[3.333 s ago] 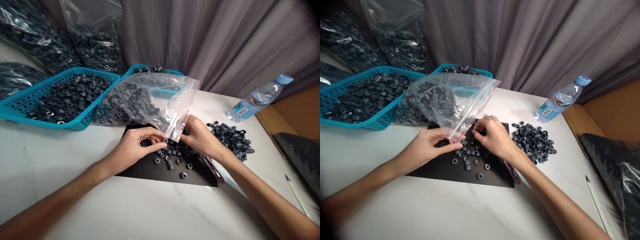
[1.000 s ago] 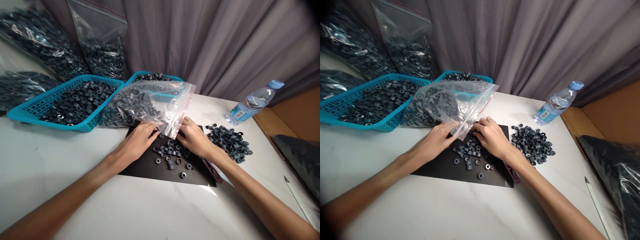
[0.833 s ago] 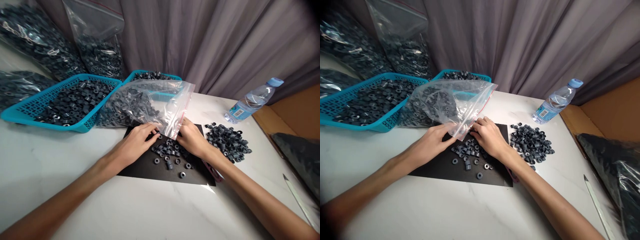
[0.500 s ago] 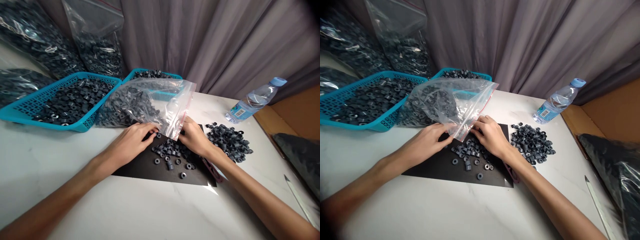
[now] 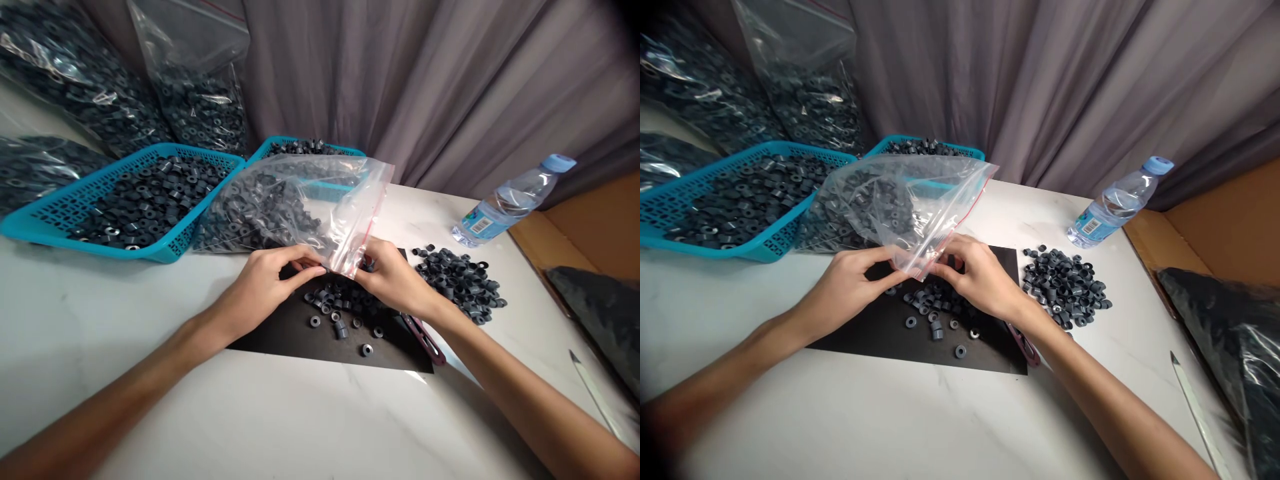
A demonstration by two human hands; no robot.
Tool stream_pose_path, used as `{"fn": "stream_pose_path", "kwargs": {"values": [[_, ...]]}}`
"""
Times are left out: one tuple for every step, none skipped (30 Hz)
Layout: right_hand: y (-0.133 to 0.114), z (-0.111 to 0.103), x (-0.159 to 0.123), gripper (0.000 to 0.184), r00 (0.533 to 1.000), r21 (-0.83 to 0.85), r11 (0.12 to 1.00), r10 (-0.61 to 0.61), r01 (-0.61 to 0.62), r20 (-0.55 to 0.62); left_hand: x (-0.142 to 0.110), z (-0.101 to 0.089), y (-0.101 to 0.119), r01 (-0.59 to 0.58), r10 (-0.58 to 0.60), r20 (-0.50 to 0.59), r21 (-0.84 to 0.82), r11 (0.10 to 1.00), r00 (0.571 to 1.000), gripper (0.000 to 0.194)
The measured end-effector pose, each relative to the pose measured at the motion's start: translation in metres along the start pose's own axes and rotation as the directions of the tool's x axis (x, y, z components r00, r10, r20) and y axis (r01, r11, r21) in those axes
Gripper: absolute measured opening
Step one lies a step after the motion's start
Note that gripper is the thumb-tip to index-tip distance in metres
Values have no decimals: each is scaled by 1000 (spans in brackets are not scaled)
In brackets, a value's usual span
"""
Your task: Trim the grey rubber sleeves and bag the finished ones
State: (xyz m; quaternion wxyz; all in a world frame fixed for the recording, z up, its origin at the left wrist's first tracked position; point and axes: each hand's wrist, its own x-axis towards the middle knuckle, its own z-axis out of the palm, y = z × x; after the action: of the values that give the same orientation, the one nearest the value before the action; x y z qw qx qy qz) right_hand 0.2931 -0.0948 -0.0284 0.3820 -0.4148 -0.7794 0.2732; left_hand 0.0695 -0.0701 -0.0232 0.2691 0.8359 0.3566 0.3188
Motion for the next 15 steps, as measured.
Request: {"fn": "stream_pose_path", "kwargs": {"values": [[0, -1, 0, 16, 1000, -6, 1000, 0, 0, 2, 0, 0, 0, 2, -2, -12, 1, 1000, 1000, 10], [0, -1, 0, 16, 1000, -16, 1000, 0, 0, 4, 1, -1, -1, 7, -7, -18, 2, 1000, 1000, 9], [-1, -2, 0, 15, 1000, -29, 1000, 0, 0, 3, 1, -1, -1, 11, -11, -18, 3, 1000, 1000, 9], [-1, -3, 0, 14, 1000, -45, 999, 1, -1, -2, 1, -2, -1, 15, -15, -15, 1, 1000, 1000, 8], [-2, -4, 0, 13, 1000, -61, 998, 5, -5, -9, 1, -2, -1, 20, -20, -15, -2, 1000, 1000, 8], [-2, -5, 0, 10, 1000, -72, 997, 11, -13, -19, 0, -3, -1, 26, -26, -15, -4, 1000, 1000, 8], [-3, -6, 0, 8, 999, -74, 997, 22, -24, -25, 0, -3, 0, 33, -33, -15, -7, 999, 999, 8], [-3, -7, 0, 8, 999, -64, 997, 35, -36, -22, 0, -3, 0, 39, -39, -20, -11, 999, 999, 9], [-4, -8, -1, 8, 999, -43, 998, 48, -48, -12, 0, -3, 1, 41, -41, -22, -16, 999, 999, 9], [-4, -8, -1, 8, 998, -15, 998, 59, -58, 1, -1, -3, 1, 39, -39, -22, -19, 999, 999, 10], [-5, -8, -1, 9, 998, 16, 998, 65, -65, 15, -1, -2, 1, 32, -33, -19, -19, 999, 999, 10], [-5, -8, -1, 10, 997, 44, 997, 66, -68, 27, -1, -2, 2, 23, -23, -17, -17, 1000, 1000, 10], [-5, -8, -1, 11, 997, 65, 996, 66, -68, 35, -1, -1, 2, 14, -14, -18, -13, 1000, 1000, 10], [-5, -8, -1, 12, 997, 80, 995, 63, -66, 38, -2, 0, 1, 6, -6, -19, -7, 1000, 1000, 9], [-5, -7, -1, 13, 997, 88, 994, 60, -63, 40, -2, 0, 1, -1, 1, -23, 1, 1000, 1000, 9]]}}
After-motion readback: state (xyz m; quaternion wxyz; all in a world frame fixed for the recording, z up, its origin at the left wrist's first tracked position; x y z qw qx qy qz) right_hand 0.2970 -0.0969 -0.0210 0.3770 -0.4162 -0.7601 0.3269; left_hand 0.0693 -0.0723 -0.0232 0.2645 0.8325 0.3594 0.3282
